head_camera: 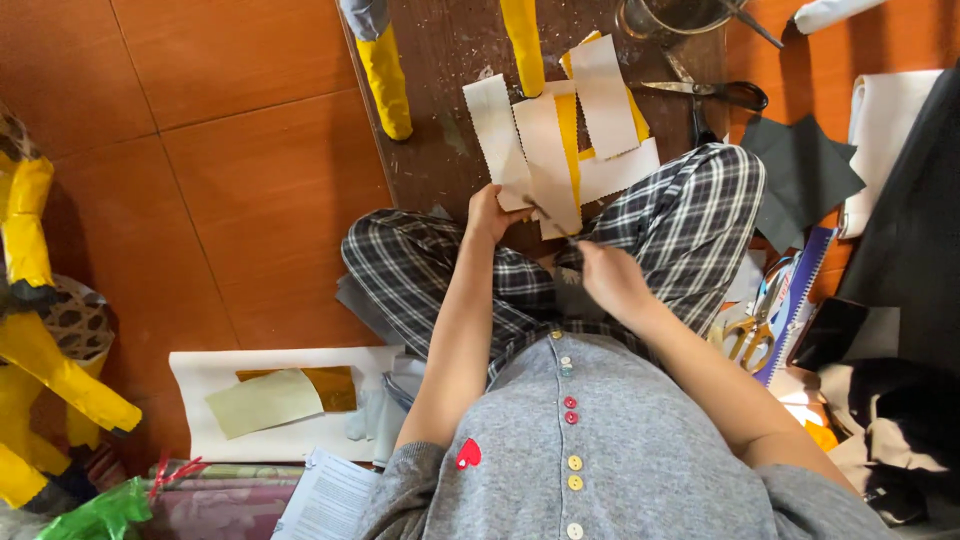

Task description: Applying yellow paper strips to a craft animal figure

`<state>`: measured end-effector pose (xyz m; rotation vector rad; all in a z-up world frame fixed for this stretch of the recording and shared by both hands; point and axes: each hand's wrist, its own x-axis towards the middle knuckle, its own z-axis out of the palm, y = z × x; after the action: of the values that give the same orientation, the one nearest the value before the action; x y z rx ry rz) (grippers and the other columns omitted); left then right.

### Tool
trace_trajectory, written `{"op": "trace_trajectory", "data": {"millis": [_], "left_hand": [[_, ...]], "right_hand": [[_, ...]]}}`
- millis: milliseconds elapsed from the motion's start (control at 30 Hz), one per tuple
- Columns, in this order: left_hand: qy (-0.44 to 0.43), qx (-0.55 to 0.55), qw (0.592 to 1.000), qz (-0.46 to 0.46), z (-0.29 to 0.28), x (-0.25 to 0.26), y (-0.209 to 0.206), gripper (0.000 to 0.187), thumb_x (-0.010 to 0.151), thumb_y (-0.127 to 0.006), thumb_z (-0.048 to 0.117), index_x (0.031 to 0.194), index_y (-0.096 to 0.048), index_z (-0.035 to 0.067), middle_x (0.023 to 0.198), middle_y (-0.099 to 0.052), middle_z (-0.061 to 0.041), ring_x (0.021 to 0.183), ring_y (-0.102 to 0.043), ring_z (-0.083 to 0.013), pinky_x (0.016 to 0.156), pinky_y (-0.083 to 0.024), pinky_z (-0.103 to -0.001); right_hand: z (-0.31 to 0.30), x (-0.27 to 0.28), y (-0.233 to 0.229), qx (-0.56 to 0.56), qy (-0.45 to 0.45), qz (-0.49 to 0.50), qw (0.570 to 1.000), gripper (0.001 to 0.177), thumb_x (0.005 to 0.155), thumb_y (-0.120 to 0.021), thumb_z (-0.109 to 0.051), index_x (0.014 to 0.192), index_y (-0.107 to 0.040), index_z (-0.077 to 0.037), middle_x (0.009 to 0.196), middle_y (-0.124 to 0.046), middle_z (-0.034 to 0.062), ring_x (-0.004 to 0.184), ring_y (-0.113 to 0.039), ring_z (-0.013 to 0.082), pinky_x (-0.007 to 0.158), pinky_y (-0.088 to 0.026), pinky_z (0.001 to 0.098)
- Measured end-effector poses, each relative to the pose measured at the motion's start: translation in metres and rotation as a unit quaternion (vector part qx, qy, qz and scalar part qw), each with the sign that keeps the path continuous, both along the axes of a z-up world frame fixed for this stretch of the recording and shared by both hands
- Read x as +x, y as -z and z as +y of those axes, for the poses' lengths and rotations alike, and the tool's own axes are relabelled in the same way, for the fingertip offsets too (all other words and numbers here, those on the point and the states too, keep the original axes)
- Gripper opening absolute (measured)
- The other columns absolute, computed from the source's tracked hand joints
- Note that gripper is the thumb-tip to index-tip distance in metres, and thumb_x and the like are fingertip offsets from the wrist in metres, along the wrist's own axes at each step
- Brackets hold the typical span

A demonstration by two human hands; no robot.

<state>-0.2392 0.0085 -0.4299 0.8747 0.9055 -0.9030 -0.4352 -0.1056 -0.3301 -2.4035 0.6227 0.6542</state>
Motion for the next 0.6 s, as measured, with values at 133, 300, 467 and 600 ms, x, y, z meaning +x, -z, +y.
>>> {"op": "trace_trajectory", "data": {"millis": [133,300,467,600], "left_hand": [[0.016,0.028,0.999,-0.006,0.002,-0.006,0.090,0.073,0.093,-0.052,0.014,0.152,-0.012,0.002,0.153,-0.004,-0.030,0.129,-0.026,-0.0620,0.077,-0.037,-0.084],[0.006,0.024,1.000,-0.014,0.004,-0.002,0.046,0.065,0.095,-0.046,0.010,0.152,-0.016,-0.004,0.155,0.002,-0.033,0.129,-0.021,-0.0679,0.077,-0.041,-0.081],[0.002,0.016,0.999,-0.030,-0.003,-0.008,0.008,0.068,0.091,-0.050,0.012,0.151,-0.023,-0.004,0.154,0.000,-0.035,0.128,-0.021,-0.0688,0.079,-0.038,-0.082],[0.010,0.005,0.998,-0.061,-0.003,-0.012,0.027,0.070,0.089,-0.052,0.017,0.150,-0.025,-0.002,0.153,-0.006,-0.035,0.128,-0.026,-0.0667,0.078,-0.038,-0.081]], "right_hand": [[0.023,0.003,-0.009,0.017,-0.061,0.021,0.998,0.039,0.091,-0.044,-0.010,0.127,-0.059,-0.005,0.095,-0.071,0.0257,0.085,-0.070,0.0432,0.075,-0.057,0.0537],[-0.010,0.030,-0.031,-0.044,-0.028,0.067,0.996,0.040,0.093,-0.041,-0.016,0.128,-0.059,-0.009,0.092,-0.071,0.0231,0.085,-0.070,0.0429,0.073,-0.056,0.0540],[-0.013,0.123,-0.083,-0.009,-0.018,-0.032,0.999,0.053,0.095,-0.037,-0.008,0.143,-0.044,-0.031,0.095,-0.069,0.0246,0.095,-0.067,0.0455,0.084,-0.054,0.0553],[-0.001,0.165,-0.028,-0.011,0.002,-0.074,0.997,0.049,0.095,-0.036,-0.006,0.141,-0.049,-0.017,0.095,-0.068,0.0274,0.092,-0.068,0.0447,0.084,-0.053,0.0559]]}}
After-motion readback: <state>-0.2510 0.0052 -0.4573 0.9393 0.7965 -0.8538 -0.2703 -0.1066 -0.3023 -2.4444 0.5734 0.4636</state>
